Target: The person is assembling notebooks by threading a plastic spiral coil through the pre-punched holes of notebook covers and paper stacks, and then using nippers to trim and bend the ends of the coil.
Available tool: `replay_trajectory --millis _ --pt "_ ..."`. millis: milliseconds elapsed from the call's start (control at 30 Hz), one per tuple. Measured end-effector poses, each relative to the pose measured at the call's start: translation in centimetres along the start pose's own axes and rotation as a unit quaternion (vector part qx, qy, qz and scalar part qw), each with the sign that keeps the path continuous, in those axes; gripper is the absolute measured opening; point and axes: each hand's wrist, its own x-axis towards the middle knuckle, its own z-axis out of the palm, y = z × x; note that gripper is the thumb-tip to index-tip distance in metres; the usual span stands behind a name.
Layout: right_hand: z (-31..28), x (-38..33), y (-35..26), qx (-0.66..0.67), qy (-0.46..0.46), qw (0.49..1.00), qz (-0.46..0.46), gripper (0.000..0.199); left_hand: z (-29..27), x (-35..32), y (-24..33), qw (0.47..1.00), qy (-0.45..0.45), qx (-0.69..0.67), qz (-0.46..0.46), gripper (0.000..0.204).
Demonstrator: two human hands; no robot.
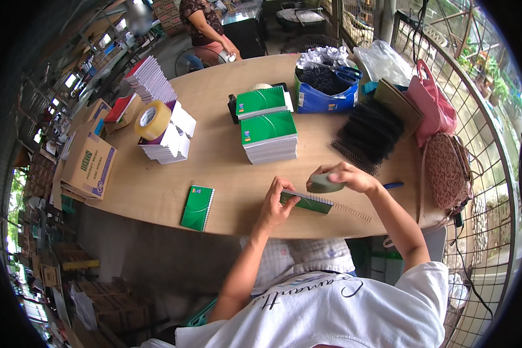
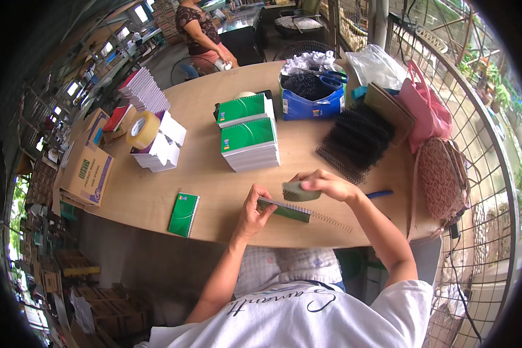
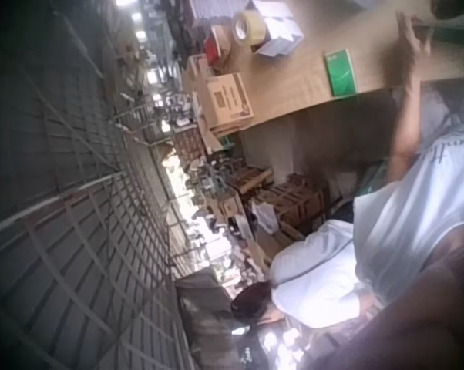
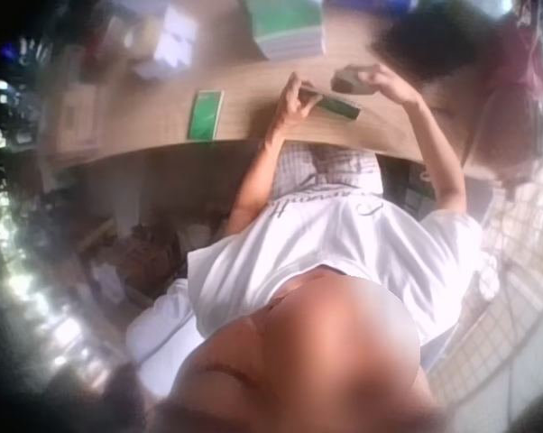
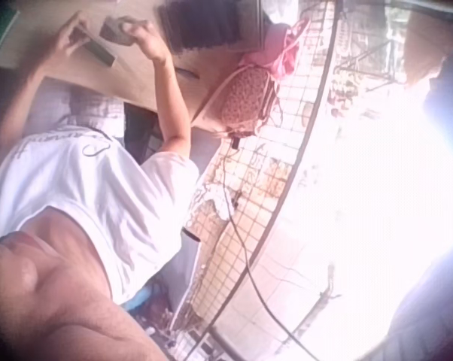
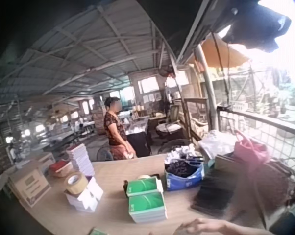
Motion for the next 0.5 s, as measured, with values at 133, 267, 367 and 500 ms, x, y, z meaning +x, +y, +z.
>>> replay_trajectory --millis 133,267,367,500 --pt "0.9 0.2 0.3 -0.248 -0.015 0.966 0.069 0.059 0.3 -0.5 -0.3 0.999 0.001 -0.036 -0.013 0.028" --pt "0.5 -0.3 0.5 0.118 -0.033 0.992 -0.042 0.058 0.4 -0.4 -0.6 0.999 0.009 -0.038 0.021 0.026" --pt "1.3 0.0 -0.7 -0.249 0.021 0.965 0.079 0.058 0.4 -0.5 -0.6 1.0 -0.005 -0.026 0.011 0.026" --pt "1.5 0.0 -0.2 -0.096 0.009 0.995 0.021 0.059 0.9 -1.1 -0.9 1.0 -0.001 -0.021 -0.015 0.026"
